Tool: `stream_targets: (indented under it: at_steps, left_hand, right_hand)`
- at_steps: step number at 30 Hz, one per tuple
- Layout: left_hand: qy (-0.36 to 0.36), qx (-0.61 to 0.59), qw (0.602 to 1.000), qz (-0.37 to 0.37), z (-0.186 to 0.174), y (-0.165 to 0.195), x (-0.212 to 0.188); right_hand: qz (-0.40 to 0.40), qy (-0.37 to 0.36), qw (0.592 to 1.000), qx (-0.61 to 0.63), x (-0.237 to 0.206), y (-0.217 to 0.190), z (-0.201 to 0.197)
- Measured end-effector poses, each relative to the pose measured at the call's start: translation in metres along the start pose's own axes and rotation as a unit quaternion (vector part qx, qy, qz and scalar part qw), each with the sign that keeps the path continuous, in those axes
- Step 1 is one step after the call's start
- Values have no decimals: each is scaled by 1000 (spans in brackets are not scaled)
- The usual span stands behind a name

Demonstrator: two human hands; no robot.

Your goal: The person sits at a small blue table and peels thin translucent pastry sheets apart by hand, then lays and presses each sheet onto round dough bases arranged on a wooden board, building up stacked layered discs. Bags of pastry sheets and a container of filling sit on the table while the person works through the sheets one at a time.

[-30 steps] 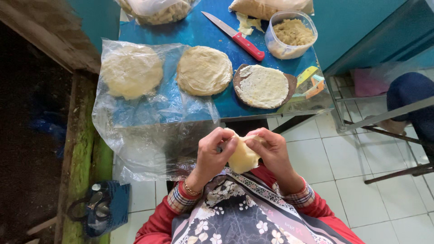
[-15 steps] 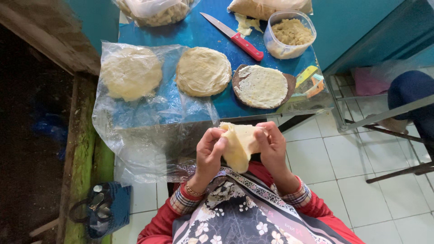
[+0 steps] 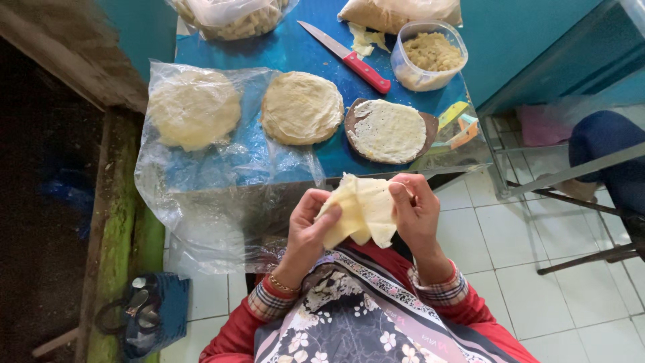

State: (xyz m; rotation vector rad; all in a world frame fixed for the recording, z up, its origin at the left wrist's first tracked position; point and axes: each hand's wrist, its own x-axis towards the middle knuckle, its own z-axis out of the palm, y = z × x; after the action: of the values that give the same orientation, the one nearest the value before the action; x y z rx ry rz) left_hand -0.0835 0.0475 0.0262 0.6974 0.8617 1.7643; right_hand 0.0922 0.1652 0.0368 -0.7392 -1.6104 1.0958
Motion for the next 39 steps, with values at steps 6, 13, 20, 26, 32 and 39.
stream_targets:
  at_steps: [6, 13, 20, 26, 32, 39]
  left_hand:
    - [-11, -29, 999, 24, -10, 11, 0]
    - [4, -50, 998, 48, -20, 26, 0]
    - [5, -116, 991, 68, -31, 35, 2]
    - [59, -149, 983, 86, -38, 46, 3]
    - [100, -53, 987, 113, -56, 59, -2]
    - [102, -14, 991, 85, -55, 56, -4]
  right_hand:
    - [10, 5, 1000, 24, 8, 1, -6]
    - [34, 21, 997, 64, 19, 0, -12]
    - [63, 42, 992, 98, 40, 1, -24]
    - [40, 47, 988, 145, 68, -9, -33]
    - [0, 26, 1000, -9, 109, -26, -39]
    - [21, -79, 997, -15, 172, -22, -35]
